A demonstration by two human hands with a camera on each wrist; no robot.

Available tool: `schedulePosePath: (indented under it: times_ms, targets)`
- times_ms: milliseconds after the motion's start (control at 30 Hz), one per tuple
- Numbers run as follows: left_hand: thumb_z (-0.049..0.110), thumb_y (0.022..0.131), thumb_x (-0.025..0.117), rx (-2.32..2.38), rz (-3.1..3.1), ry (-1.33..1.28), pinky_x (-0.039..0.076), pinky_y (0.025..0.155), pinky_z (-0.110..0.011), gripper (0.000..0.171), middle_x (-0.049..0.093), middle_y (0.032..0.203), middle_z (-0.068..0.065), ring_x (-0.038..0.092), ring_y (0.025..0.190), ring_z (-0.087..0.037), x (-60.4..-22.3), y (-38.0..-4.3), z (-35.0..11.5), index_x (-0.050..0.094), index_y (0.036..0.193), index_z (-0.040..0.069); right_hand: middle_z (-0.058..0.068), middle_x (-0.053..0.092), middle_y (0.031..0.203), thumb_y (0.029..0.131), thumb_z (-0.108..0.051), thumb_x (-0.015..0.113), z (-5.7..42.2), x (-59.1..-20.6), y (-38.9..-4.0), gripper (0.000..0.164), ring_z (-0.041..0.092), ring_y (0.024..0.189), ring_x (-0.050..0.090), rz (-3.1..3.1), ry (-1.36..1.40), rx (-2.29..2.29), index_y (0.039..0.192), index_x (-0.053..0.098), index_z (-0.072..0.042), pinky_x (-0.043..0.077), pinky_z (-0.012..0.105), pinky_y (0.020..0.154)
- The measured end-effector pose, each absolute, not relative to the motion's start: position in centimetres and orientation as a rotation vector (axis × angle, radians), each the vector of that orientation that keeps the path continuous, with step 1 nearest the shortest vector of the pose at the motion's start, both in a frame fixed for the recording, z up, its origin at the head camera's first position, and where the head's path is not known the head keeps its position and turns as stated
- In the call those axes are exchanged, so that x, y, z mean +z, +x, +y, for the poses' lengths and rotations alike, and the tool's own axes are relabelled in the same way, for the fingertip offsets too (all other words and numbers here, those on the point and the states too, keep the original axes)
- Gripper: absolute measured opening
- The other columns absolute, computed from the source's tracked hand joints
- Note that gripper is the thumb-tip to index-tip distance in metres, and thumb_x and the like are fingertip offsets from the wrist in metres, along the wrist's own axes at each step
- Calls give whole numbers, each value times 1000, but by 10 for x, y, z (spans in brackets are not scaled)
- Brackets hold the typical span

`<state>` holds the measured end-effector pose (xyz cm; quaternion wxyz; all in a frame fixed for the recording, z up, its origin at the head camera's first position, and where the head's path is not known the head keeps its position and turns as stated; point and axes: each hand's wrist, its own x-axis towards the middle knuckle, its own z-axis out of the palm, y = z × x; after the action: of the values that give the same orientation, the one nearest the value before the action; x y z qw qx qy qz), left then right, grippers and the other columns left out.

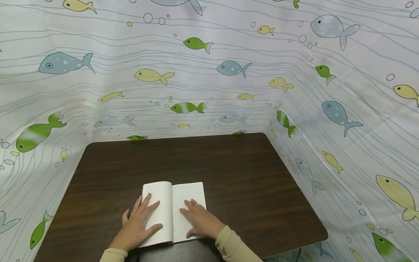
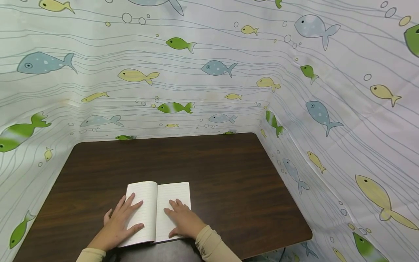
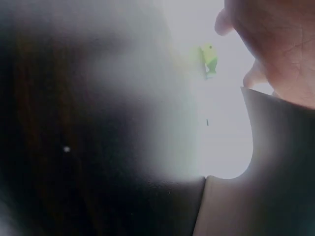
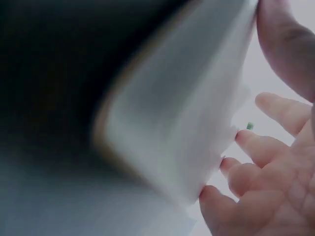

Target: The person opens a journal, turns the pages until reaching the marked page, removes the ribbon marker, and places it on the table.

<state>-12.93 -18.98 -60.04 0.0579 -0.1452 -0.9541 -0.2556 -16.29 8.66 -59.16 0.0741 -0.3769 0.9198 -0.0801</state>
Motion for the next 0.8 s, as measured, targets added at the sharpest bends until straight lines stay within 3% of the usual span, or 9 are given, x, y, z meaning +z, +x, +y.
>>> schedulePosePath:
  times_ms: [200,800]
  targets:
    - [61,81,66,-777,-2883,-421,16,94,-74,71,28,157,-12,19,141,-42,-601,-129,-189,51,140,23,10,27,158,56,-54,81,108,-588,-171,109,31,145,26,2792,-980,-156,149,38,-17,39,51,106]
    - [60,82,65,-795,-2876,-433,21,94,-69,71,28,158,-9,21,142,-40,-603,-128,-187,50,141,24,5,29,158,55,-57,79,116,-593,-173,109,25,145,28,2849,-970,-101,149,39,-21,42,55,100]
